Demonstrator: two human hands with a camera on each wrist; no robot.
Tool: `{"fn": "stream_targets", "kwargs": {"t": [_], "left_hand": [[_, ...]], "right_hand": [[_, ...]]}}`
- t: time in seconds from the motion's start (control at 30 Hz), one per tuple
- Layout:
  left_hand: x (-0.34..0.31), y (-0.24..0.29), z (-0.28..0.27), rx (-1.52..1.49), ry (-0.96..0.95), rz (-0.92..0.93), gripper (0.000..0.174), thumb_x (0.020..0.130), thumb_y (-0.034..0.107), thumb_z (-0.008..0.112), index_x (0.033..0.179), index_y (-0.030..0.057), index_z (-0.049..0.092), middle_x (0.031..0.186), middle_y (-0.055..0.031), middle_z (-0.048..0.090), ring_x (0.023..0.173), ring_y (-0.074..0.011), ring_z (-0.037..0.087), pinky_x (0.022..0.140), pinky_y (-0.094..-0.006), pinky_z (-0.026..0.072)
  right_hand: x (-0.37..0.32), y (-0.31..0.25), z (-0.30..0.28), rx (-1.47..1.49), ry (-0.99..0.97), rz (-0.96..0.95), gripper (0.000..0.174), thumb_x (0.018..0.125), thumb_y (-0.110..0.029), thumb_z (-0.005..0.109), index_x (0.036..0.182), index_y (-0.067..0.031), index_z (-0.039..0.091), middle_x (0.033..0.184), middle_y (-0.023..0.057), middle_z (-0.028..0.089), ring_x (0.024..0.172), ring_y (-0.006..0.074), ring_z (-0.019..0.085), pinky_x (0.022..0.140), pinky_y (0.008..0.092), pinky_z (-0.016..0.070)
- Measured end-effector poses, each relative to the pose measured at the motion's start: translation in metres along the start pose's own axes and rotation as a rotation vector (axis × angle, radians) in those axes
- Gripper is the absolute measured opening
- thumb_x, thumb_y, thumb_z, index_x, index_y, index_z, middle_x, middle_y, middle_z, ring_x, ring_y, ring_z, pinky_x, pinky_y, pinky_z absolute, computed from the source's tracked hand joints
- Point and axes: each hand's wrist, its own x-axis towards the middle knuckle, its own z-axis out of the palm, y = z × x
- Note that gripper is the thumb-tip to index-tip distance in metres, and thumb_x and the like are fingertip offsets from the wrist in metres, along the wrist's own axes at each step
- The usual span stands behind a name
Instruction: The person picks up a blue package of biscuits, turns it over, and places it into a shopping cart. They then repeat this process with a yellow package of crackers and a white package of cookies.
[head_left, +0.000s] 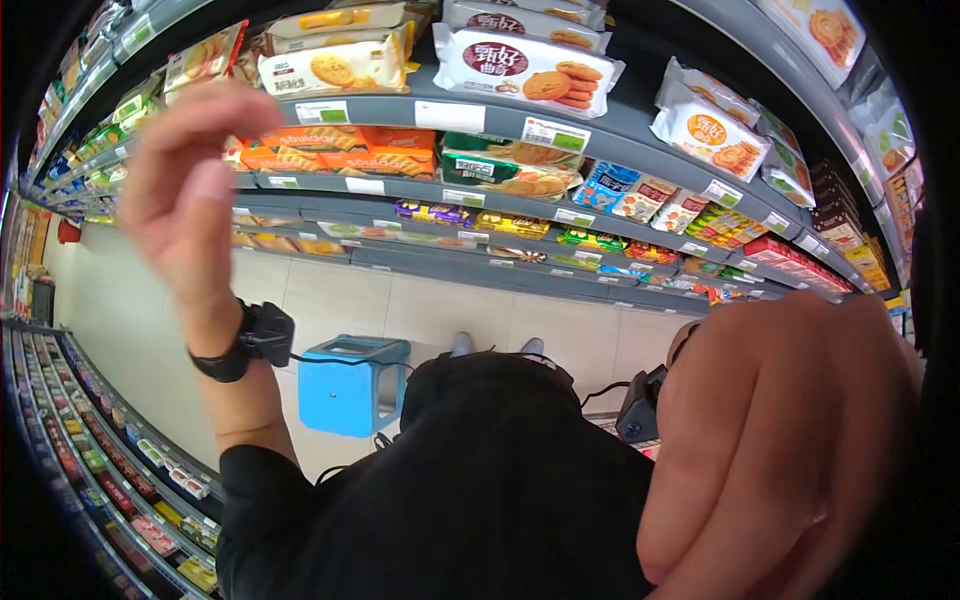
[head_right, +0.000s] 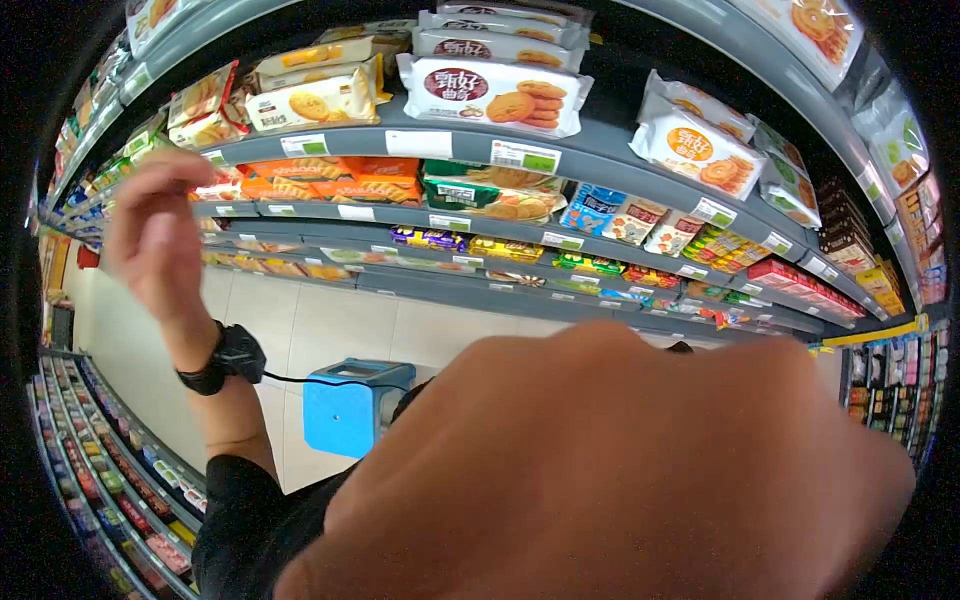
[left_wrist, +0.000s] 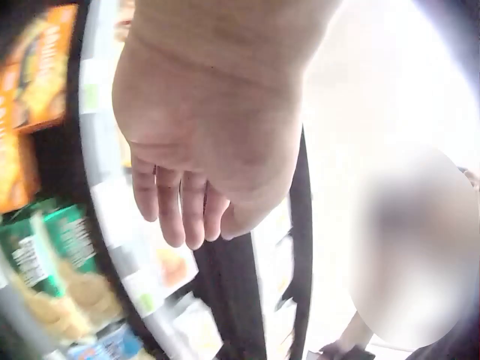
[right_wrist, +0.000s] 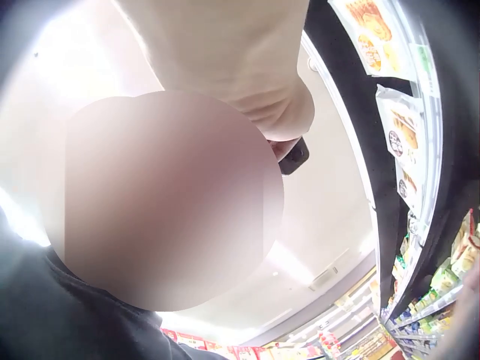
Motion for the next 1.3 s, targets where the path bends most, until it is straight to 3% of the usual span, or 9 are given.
{"fn": "stream_targets", "kwargs": {"t": [0.03, 0.07, 0.13, 0.33, 0.37, 0.43, 0.47, 0.9, 1.3], "left_hand": [[0.015, 0.003, -0.019, 0.01, -0.078, 0.185, 0.036, 0.085, 0.009, 0.045, 0.116, -0.0072, 0.051, 0.108, -0.024, 0.058, 0.096, -0.0291, 0.059, 0.085, -0.0365, 0.0478], [0.023, 0.013, -0.029, 0.026, -0.076, 0.238, 0.042, 0.085, 0.013, 0.044, 0.121, -0.0083, 0.049, 0.117, -0.0278, 0.055, 0.102, -0.0353, 0.058, 0.088, -0.0401, 0.0468], [0.034, 0.03, -0.037, 0.005, -0.124, 0.322, 0.041, 0.086, 0.013, 0.044, 0.12, -0.008, 0.05, 0.117, -0.0273, 0.055, 0.102, -0.0348, 0.058, 0.088, -0.0398, 0.0468], [0.011, 0.062, -0.005, -0.231, -0.263, 0.352, 0.04, 0.087, 0.014, 0.044, 0.12, -0.007, 0.05, 0.117, -0.0257, 0.055, 0.103, -0.0334, 0.058, 0.088, -0.039, 0.0465], [0.01, 0.063, -0.003, -0.248, -0.259, 0.352, 0.039, 0.087, 0.014, 0.044, 0.12, -0.0068, 0.05, 0.117, -0.0255, 0.056, 0.104, -0.0331, 0.058, 0.088, -0.0389, 0.0465], [0.009, 0.059, 0.0, -0.276, -0.254, 0.344, 0.039, 0.087, 0.014, 0.044, 0.12, -0.0065, 0.051, 0.117, -0.025, 0.056, 0.104, -0.0326, 0.058, 0.089, -0.0386, 0.0464], [0.005, 0.06, 0.002, -0.27, -0.252, 0.357, 0.039, 0.087, 0.014, 0.044, 0.12, -0.0063, 0.051, 0.117, -0.0247, 0.056, 0.104, -0.0324, 0.058, 0.089, -0.0384, 0.0464], [-0.021, 0.039, 0.048, -0.373, -0.238, 0.247, 0.036, 0.09, 0.015, 0.045, 0.119, -0.0041, 0.052, 0.116, -0.0213, 0.058, 0.106, -0.0293, 0.057, 0.09, -0.0367, 0.0458], [0.032, 0.057, 0.209, -0.524, -0.283, 0.172, 0.033, 0.092, 0.016, 0.045, 0.118, -0.002, 0.053, 0.116, -0.0182, 0.059, 0.108, -0.0264, 0.057, 0.091, -0.0351, 0.0453]], "right_hand": [[0.0, 0.001, -0.001, -0.015, -0.016, 0.003, 0.029, 0.087, -0.023, 0.056, 0.108, -0.0018, 0.058, 0.106, 0.022, 0.059, 0.09, 0.0267, 0.062, 0.064, 0.0287, 0.0502], [0.002, 0.003, -0.001, -0.027, -0.03, 0.003, 0.031, 0.086, -0.024, 0.058, 0.109, -0.0027, 0.058, 0.107, 0.0217, 0.059, 0.092, 0.0264, 0.062, 0.064, 0.0281, 0.0497], [0.004, 0.003, -0.004, -0.05, -0.062, -0.002, 0.034, 0.085, -0.026, 0.061, 0.111, -0.0044, 0.059, 0.11, 0.021, 0.059, 0.095, 0.0259, 0.062, 0.064, 0.0269, 0.0488], [-0.001, -0.019, -0.026, -0.141, -0.192, 0.109, 0.045, 0.079, -0.032, 0.071, 0.116, -0.0096, 0.06, 0.118, 0.0189, 0.058, 0.103, 0.0243, 0.06, 0.065, 0.0233, 0.0459], [-0.008, -0.027, -0.028, -0.206, -0.15, 0.106, 0.047, 0.078, -0.033, 0.073, 0.117, -0.0104, 0.061, 0.119, 0.0185, 0.058, 0.104, 0.024, 0.06, 0.065, 0.0227, 0.0454], [-0.024, -0.039, -0.013, -0.631, 0.177, -0.049, 0.058, 0.073, -0.037, 0.076, 0.123, -0.0133, 0.058, 0.136, 0.0175, 0.046, 0.123, 0.0248, 0.046, 0.076, 0.0244, 0.04], [-0.027, -0.039, -0.014, -0.727, 0.257, -0.087, 0.057, 0.074, -0.036, 0.075, 0.123, -0.0128, 0.058, 0.135, 0.0176, 0.046, 0.122, 0.0247, 0.046, 0.076, 0.0246, 0.0403], [-0.095, -0.056, -0.046, -0.846, 0.365, -0.047, 0.046, 0.08, -0.029, 0.068, 0.118, -0.0068, 0.055, 0.123, 0.0177, 0.051, 0.104, 0.023, 0.052, 0.074, 0.0272, 0.045], [-0.185, -0.095, -0.11, -0.736, 0.433, -0.077, 0.036, 0.085, -0.022, 0.061, 0.113, -0.0012, 0.053, 0.112, 0.0177, 0.056, 0.088, 0.0215, 0.058, 0.072, 0.0296, 0.0494]]}}
